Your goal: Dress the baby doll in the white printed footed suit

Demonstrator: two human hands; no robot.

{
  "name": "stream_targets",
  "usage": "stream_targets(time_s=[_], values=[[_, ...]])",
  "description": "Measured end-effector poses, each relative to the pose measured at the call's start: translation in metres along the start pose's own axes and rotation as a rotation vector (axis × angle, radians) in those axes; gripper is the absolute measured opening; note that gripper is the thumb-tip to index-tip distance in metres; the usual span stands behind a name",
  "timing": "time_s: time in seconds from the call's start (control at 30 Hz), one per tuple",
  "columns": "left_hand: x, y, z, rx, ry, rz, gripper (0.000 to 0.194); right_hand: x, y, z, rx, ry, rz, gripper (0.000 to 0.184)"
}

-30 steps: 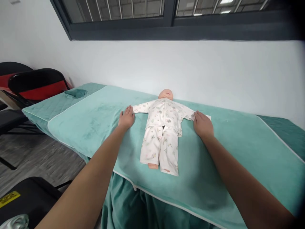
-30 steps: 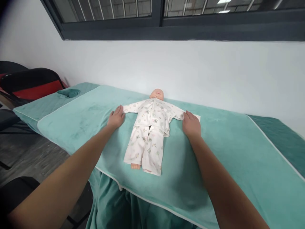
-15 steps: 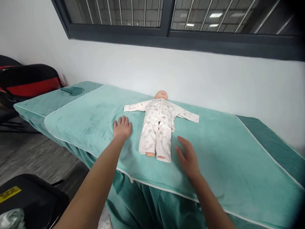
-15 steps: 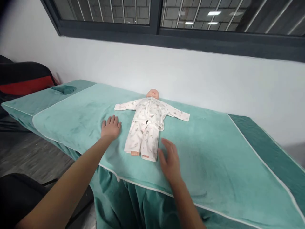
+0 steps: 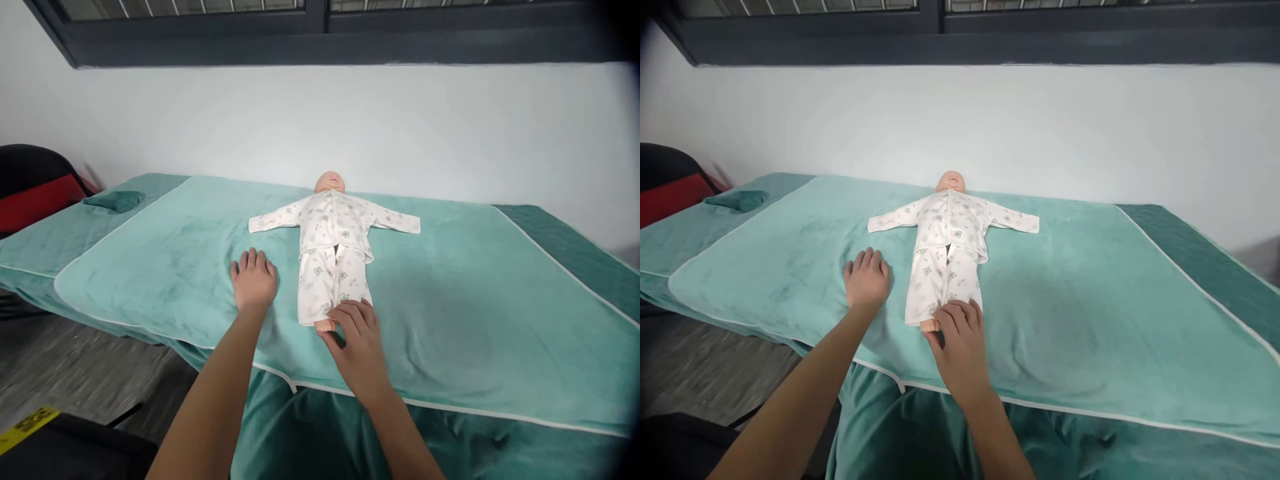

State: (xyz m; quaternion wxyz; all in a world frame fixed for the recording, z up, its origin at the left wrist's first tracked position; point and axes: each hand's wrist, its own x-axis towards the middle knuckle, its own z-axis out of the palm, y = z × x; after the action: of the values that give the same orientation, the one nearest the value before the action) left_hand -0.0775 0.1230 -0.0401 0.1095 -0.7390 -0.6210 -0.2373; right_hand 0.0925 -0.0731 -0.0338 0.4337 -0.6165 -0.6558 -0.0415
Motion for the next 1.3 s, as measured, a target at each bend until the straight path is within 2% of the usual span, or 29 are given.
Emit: stream_targets(time_s=[0.1,0.27,0.5,0.7,0.77,0.83,0.9,0.97,1.07,1.17,1.3], values=[[0.0,0.0,0.0,0.003,0.002,0.002,0.051,0.006,0.001,-0.003,-0.037,-0.011,-0.009,0.016],[0.0,-0.001,0.0,-0.003,-0.011,0.0,0.05,0.01,-0.005,-0.014,-0.038,0.042,-0.034,0.019],[-0.001,-0.001,0.002,-0.06,-0.01,-0.011,0.05,-0.012,-0.016,-0.017,-0.027,0.009,-0.097,0.022],[-0.002,0.0,0.0,-0.045,-0.019,-0.011,0.049,-0.021,-0.013,-0.021,-0.001,-0.009,-0.156,0.026],[-0.002,0.0,-0.001,-0.043,-0.015,-0.012,0.049,-0.022,-0.005,-0.023,0.002,0.078,-0.115,0.033],[-0.001,0.001,-0.001,-0.042,-0.012,-0.012,0.048,-0.026,0.008,-0.022,-0.009,0.186,0.014,0.039],[-0.001,0.001,-0.001,-0.043,-0.015,-0.013,0.048,-0.03,0.021,-0.02,-0.017,0.221,0.161,0.033],[-0.001,0.001,-0.001,-0.05,-0.02,-0.011,0.048,-0.034,0.031,-0.018,-0.013,0.187,0.207,0.019],[-0.001,0.0,-0.001,-0.046,-0.02,-0.007,0.048,-0.033,0.03,-0.024,0.022,0.135,0.089,0.012],[0.0,0.0,-0.001,-0.024,-0.003,-0.002,0.047,-0.024,0.017,-0.04,0.058,0.155,-0.021,0.02],[0.0,0.0,-0.001,-0.022,0.008,0.003,0.047,-0.012,0.003,-0.054,0.064,0.16,-0.041,0.02]])
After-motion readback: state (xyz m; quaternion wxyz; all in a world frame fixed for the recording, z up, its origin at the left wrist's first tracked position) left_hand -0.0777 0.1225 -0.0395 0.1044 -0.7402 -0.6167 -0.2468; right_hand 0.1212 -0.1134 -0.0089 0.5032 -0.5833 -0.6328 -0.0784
